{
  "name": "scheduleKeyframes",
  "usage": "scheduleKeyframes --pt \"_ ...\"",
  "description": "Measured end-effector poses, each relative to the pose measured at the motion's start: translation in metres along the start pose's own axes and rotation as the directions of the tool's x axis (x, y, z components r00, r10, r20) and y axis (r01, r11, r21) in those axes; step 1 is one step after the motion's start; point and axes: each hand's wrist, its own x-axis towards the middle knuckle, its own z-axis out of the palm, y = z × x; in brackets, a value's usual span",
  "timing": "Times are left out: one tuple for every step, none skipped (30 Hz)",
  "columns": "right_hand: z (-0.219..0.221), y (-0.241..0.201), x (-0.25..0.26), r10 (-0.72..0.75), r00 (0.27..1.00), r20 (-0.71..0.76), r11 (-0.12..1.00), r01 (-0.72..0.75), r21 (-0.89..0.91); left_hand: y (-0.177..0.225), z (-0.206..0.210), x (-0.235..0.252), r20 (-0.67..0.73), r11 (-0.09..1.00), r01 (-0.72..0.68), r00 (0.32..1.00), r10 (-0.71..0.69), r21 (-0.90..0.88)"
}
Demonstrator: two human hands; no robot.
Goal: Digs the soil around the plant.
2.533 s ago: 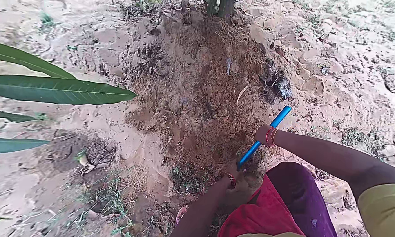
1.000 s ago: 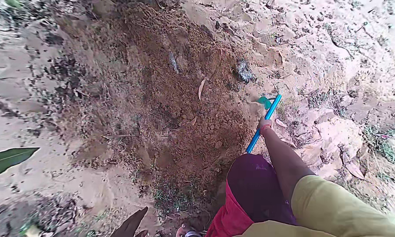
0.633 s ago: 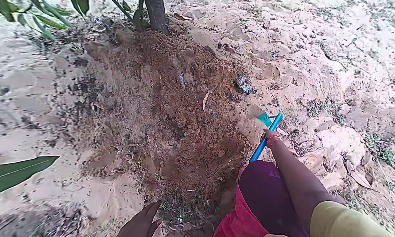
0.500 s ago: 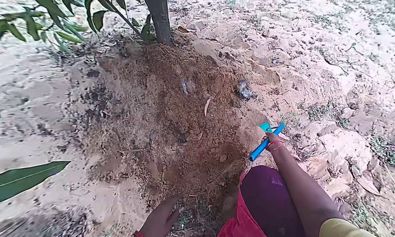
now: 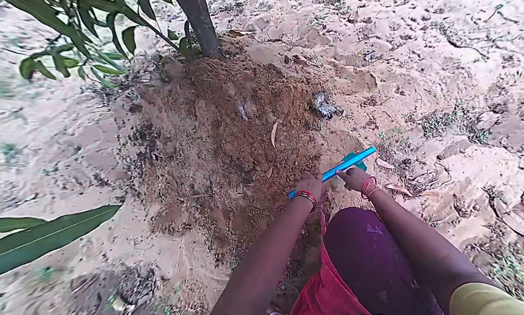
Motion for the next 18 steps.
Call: scheduleKeyframes --pt "-0.012 0.007 -0.004 -0.074 0.995 -0.067 0.959 0.053 -0.278 -0.008 0.001 0.001 0.013 0.999 -0.036 0.999 0.036 0.029" --pt "-0.021 0.013 -0.004 -0.154 0.984 -0.089 0.889 0.099 -0.447 -0.016 0.004 0.002 0.028 0.995 -0.081 0.996 0.079 0.056" --pt "-0.028 0.02 0.001 -0.227 0.972 -0.061 0.817 0.156 -0.555 -0.023 0.004 0.005 0.038 0.986 -0.13 0.991 0.127 0.101" --pt "-0.033 0.026 0.008 -0.262 0.964 0.033 0.739 0.222 -0.635 -0.027 0.003 0.007 0.043 0.972 -0.181 0.983 0.177 0.149" --pt "-0.032 0.03 0.014 -0.263 0.95 0.165 0.652 0.302 -0.696 -0.028 0.001 0.008 0.051 0.955 -0.224 0.975 0.218 0.193" --pt "-0.026 0.037 0.019 -0.261 0.919 0.295 0.584 0.394 -0.709 -0.028 -0.002 0.008 0.063 0.938 -0.256 0.967 0.248 0.233" --pt "-0.015 0.047 0.022 -0.264 0.88 0.394 0.566 0.473 -0.675 -0.026 -0.004 0.008 0.074 0.925 -0.279 0.96 0.269 0.26" --pt "-0.002 0.057 0.023 -0.26 0.86 0.439 0.622 0.497 -0.606 -0.026 -0.006 0.009 0.083 0.914 -0.287 0.958 0.275 0.286" --pt "0.012 0.066 0.025 -0.269 0.859 0.436 0.704 0.484 -0.519 -0.028 -0.007 0.011 0.087 0.91 -0.283 0.959 0.269 0.304" --pt "0.025 0.071 0.028 -0.283 0.865 0.414 0.764 0.464 -0.449 -0.032 -0.007 0.014 0.085 0.911 -0.268 0.963 0.255 0.312" --pt "0.038 0.075 0.03 -0.306 0.873 0.38 0.802 0.451 -0.391 -0.036 -0.003 0.017 0.074 0.92 -0.249 0.969 0.237 0.304" --pt "0.047 0.075 0.034 -0.334 0.88 0.338 0.823 0.447 -0.35 -0.041 -0.001 0.021 0.046 0.931 -0.225 0.974 0.222 0.287" --pt "0.051 0.072 0.038 -0.359 0.883 0.302 0.832 0.449 -0.324 -0.045 -0.001 0.026 0.002 0.945 -0.203 0.978 0.209 0.255" --pt "0.05 0.069 0.045 -0.385 0.884 0.266 0.834 0.457 -0.31 -0.049 -0.003 0.03 -0.058 0.959 -0.184 0.978 0.201 0.215" --pt "0.045 0.062 0.052 -0.403 0.884 0.237 0.833 0.461 -0.304 -0.052 -0.007 0.031 -0.125 0.972 -0.16 0.975 0.183 0.171" --pt "0.039 0.059 0.054 -0.39 0.895 0.215 0.844 0.441 -0.305 -0.051 -0.01 0.03 -0.175 0.984 -0.14 0.972 0.159 0.112" --pt "0.03 0.057 0.051 -0.355 0.915 0.189 0.863 0.399 -0.311 -0.045 -0.013 0.028 -0.217 0.991 -0.126 0.967 0.13 0.033" --pt "0.02 0.048 0.047 -0.325 0.933 0.156 0.879 0.359 -0.313 -0.043 -0.02 0.026 -0.257 0.991 -0.116 0.961 0.097 -0.06"
